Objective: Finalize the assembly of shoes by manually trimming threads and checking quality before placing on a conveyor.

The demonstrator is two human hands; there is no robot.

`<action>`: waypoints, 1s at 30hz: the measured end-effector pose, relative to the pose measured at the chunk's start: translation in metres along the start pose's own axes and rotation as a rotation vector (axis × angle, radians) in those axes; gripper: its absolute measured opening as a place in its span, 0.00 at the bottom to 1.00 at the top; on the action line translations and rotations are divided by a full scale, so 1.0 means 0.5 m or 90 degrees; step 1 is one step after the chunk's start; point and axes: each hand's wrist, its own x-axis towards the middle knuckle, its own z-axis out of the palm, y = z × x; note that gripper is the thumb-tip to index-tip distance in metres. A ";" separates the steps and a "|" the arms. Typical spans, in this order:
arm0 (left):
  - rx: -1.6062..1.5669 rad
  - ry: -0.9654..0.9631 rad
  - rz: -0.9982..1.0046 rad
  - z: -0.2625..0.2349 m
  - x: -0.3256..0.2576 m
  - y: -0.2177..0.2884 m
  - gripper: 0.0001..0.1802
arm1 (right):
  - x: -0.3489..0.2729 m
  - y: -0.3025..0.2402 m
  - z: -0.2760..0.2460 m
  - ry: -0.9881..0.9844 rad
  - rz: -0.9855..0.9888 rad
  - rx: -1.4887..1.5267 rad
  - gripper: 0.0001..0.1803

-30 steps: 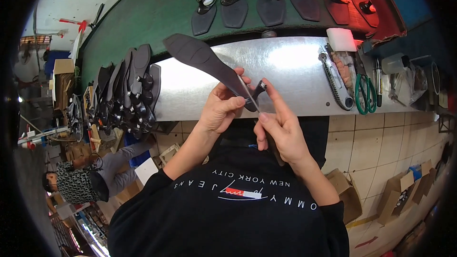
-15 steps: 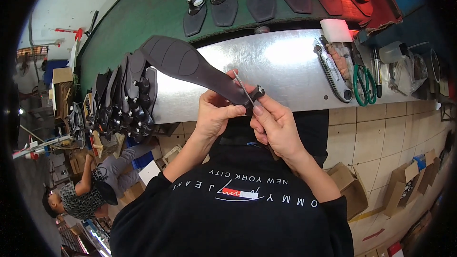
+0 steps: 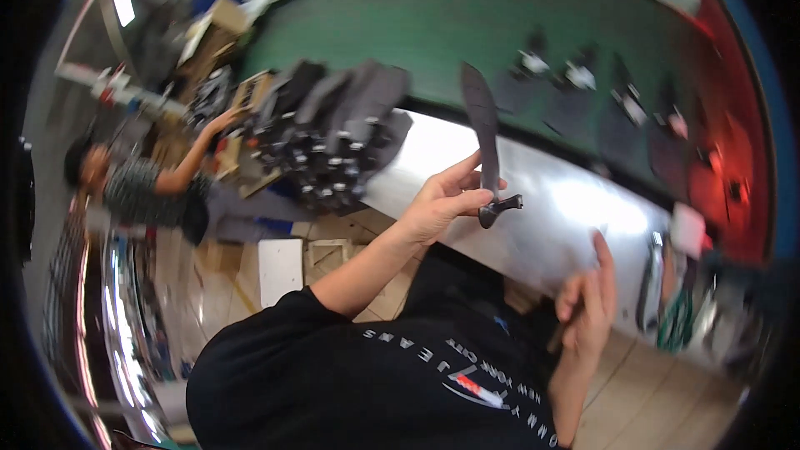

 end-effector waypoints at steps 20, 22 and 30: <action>0.760 0.890 0.570 -0.458 -0.178 0.393 0.18 | 0.071 -0.006 -0.063 0.070 -0.130 -0.284 0.21; 0.660 0.759 0.624 -0.364 -0.112 0.364 0.15 | 0.082 -0.013 -0.086 0.110 -0.212 -0.486 0.19; 0.675 0.280 0.368 -0.158 0.336 0.103 0.34 | 0.108 -0.063 -0.088 0.199 -0.459 -1.007 0.18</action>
